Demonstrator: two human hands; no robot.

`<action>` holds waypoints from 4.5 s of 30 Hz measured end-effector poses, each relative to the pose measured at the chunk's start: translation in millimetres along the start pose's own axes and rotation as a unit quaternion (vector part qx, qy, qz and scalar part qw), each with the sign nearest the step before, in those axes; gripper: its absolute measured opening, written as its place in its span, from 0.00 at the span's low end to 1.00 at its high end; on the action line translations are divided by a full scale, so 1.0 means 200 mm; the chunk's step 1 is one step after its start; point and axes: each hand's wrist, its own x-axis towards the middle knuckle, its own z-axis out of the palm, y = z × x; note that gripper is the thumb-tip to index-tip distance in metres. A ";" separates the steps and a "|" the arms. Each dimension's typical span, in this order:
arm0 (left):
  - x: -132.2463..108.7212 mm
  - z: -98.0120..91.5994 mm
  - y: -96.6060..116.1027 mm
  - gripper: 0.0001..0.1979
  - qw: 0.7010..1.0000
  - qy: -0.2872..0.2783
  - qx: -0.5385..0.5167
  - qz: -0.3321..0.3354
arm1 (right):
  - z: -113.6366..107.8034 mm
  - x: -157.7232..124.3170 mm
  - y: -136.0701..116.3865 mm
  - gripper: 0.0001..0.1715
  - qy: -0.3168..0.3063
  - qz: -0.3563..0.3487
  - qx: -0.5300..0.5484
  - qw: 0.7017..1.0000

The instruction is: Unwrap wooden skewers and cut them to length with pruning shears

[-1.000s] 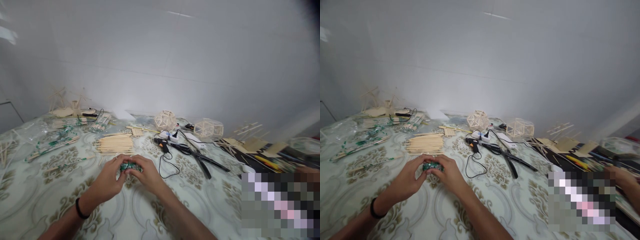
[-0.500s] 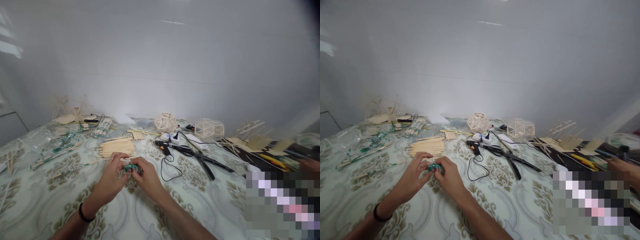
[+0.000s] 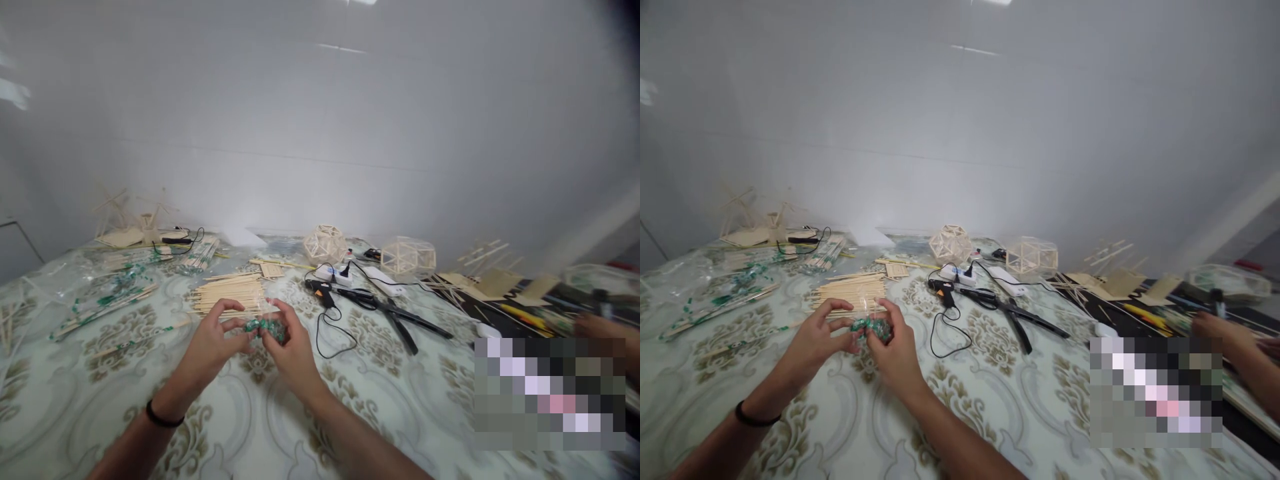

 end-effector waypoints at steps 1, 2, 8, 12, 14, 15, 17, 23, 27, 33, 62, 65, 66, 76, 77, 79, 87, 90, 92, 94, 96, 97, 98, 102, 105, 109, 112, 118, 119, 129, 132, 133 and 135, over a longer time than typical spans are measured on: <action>0.00 0.00 0.00 0.26 1.000 0.011 0.012 0.009 | 0.00 0.00 0.00 0.30 0.002 0.004 0.011 1.000; 0.00 0.00 0.00 0.25 0.999 0.027 0.028 0.026 | 0.00 0.01 0.00 0.28 0.005 0.003 0.020 1.000; 0.00 -0.04 -0.02 0.13 0.941 0.113 0.259 0.186 | -0.01 0.00 -0.03 0.24 -0.010 -0.004 0.038 0.999; 0.00 -0.06 -0.05 0.02 0.883 0.067 0.403 0.232 | -0.06 0.03 -0.05 0.23 -0.090 0.015 0.058 0.994; 0.00 -0.06 -0.05 0.04 0.856 0.054 0.441 0.265 | -0.09 0.05 -0.06 0.23 -0.125 0.002 0.035 0.991; 0.00 -0.07 -0.06 0.05 0.845 0.052 0.455 0.277 | -0.11 0.06 -0.07 0.22 -0.143 -0.007 0.012 0.990; 0.00 -0.08 -0.05 0.07 0.826 0.048 0.480 0.291 | -0.13 0.08 -0.10 0.21 -0.178 -0.026 -0.049 0.982; 0.00 -0.10 -0.07 0.09 0.825 0.056 0.493 0.269 | -0.15 0.08 -0.15 0.29 -0.269 0.013 -0.102 0.958; 0.01 -0.09 -0.06 0.09 0.914 0.059 0.368 0.162 | -0.13 0.05 -0.12 0.29 -0.238 0.007 -0.067 0.969; 0.02 -0.07 -0.06 0.15 0.984 -0.030 0.162 0.064 | -0.08 0.05 -0.04 0.17 -0.126 0.060 0.076 0.987; 0.01 -0.04 -0.04 0.14 0.992 -0.022 0.108 0.059 | -0.10 0.06 -0.03 0.14 -0.162 0.028 0.037 0.986; 0.01 -0.05 -0.04 0.13 0.993 -0.036 0.097 0.062 | -0.08 0.05 -0.03 0.11 -0.121 -0.002 0.028 0.992; 0.00 -0.05 -0.04 0.13 0.993 -0.044 0.093 0.059 | -0.08 0.05 -0.03 0.10 -0.104 -0.019 0.022 0.994; -0.03 0.00 0.00 0.11 0.986 -0.051 0.142 0.072 | -0.10 0.07 -0.03 0.21 -0.139 0.010 0.057 0.989; -0.04 -0.01 0.00 0.11 0.985 -0.054 0.147 0.077 | -0.10 0.07 -0.03 0.17 -0.151 -0.004 0.048 0.987; -0.04 -0.01 -0.01 0.10 0.982 -0.054 0.159 0.091 | -0.10 0.07 -0.04 0.16 -0.170 -0.021 0.047 0.984; -0.06 0.02 -0.03 0.07 0.934 0.008 0.318 0.163 | -0.07 0.03 -0.05 0.11 -0.187 0.056 0.075 0.978; -0.06 0.02 -0.01 0.06 0.933 -0.028 0.319 0.163 | -0.06 0.03 -0.05 0.09 -0.183 0.069 0.051 0.979; -0.07 0.01 0.00 0.04 0.936 -0.048 0.317 0.147 | -0.07 0.04 -0.05 0.09 -0.171 0.065 0.026 0.983; -0.07 0.00 0.01 0.06 0.936 -0.070 0.313 0.143 | -0.08 0.05 -0.04 0.09 -0.150 0.058 0.002 0.987; -0.07 -0.01 0.00 0.09 0.936 -0.094 0.306 0.148 | -0.09 0.06 -0.03 0.08 -0.136 0.057 -0.015 0.989; -0.07 -0.01 0.00 0.10 0.936 -0.100 0.302 0.149 | -0.10 0.06 -0.03 0.08 -0.134 0.058 -0.021 0.989; -0.07 0.00 -0.01 0.10 0.938 -0.100 0.298 0.147 | -0.10 0.06 -0.02 0.08 -0.133 0.060 -0.027 0.989; -0.05 0.01 -0.04 0.07 0.948 -0.080 0.278 0.130 | -0.08 0.05 -0.01 0.07 -0.130 0.068 -0.048 0.988; -0.04 0.01 -0.03 0.08 0.946 -0.077 0.291 0.123 | -0.08 0.04 -0.02 0.06 -0.136 0.071 -0.027 0.988; -0.05 0.01 -0.01 0.07 0.930 -0.042 0.334 0.146 | -0.09 0.03 -0.07 0.09 -0.204 0.044 0.032 0.978; -0.04 0.00 0.00 0.05 0.923 0.006 0.359 0.139 | -0.10 0.02 -0.09 0.16 -0.234 0.035 0.041 0.971; -0.03 -0.02 -0.03 0.06 0.944 -0.021 0.298 0.139 | -0.10 0.05 -0.04 0.17 -0.207 0.099 0.006 0.973; -0.03 -0.02 -0.03 0.09 0.951 -0.033 0.281 0.129 | -0.11 0.05 -0.04 0.16 -0.209 0.105 0.009 0.972; -0.05 0.00 -0.03 0.09 0.973 -0.110 0.176 0.106 | -0.14 0.09 -0.02 0.07 -0.129 0.037 -0.113 0.985; -0.06 0.01 -0.04 0.05 0.971 -0.110 0.175 0.123 | -0.14 0.10 -0.02 0.08 -0.108 0.010 -0.151 0.983; -0.06 0.01 -0.04 0.05 0.971 -0.103 0.179 0.124 | -0.14 0.10 -0.01 0.08 -0.105 0.007 -0.155 0.982; -0.05 0.01 -0.04 0.09 0.974 -0.092 0.182 0.100 | -0.13 0.09 -0.01 0.07 -0.110 0.009 -0.146 0.983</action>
